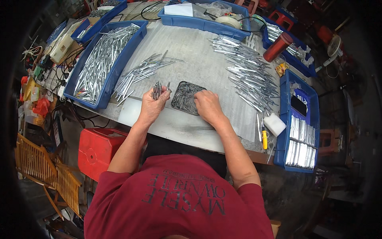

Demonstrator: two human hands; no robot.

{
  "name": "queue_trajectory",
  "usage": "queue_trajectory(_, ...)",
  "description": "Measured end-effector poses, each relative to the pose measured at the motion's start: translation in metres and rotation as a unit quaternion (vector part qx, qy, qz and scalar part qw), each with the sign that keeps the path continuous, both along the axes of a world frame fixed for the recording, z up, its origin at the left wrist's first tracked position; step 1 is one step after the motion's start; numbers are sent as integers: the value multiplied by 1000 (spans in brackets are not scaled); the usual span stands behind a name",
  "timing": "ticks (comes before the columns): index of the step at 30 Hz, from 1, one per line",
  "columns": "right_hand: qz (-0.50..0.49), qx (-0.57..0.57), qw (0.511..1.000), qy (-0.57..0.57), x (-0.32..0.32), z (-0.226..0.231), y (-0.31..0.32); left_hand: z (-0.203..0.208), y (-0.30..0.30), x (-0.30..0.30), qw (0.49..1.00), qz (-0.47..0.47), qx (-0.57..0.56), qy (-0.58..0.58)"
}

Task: The person assembles metal components by picking up metal strips and small pins from a container and inserting the pins into the strips by hand.

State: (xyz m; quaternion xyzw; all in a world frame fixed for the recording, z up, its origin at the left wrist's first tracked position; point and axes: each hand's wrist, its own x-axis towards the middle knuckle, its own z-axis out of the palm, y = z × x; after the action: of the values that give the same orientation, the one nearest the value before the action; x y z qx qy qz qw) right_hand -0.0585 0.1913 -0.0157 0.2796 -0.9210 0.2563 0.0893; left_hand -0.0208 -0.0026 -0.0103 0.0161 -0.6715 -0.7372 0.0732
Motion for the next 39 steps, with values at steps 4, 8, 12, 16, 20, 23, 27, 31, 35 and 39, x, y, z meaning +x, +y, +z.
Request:
queue_trajectory(4,-19,114,993,-10,-1,3,-9,-16,0,5,999,2,37,-4)
queue_trajectory(8,-12,161,987,-25,-5,8,-14,-21,-1,14,1000,1,17,-9)
queue_trajectory(12,18,198,980,-19,-5,14,-17,-20,0,17,998,-13,-54,11)
queue_trajectory(16,24,166,986,-15,-4,9,-12,-17,-1,19,992,-27,-126,17)
queue_trajectory(20,5,84,993,-79,-2,14,-6,-19,0,18,990,-33,-137,22)
queue_trajectory(23,-19,-74,989,-123,4,16,-3,-12,4,17,986,-38,-160,13)
queue_trajectory(27,-18,-171,971,-167,5,17,2,-1,10,17,980,-56,-189,22)
queue_trajectory(31,-23,-240,938,-248,7,21,7,0,15,15,975,-74,-207,25)
queue_trajectory(35,-14,-335,899,-280,13,20,6,3,19,16,975,-89,-199,36)
queue_trajectory(39,40,-439,836,-327,20,28,-1,6,21,18,969,-107,-219,37)
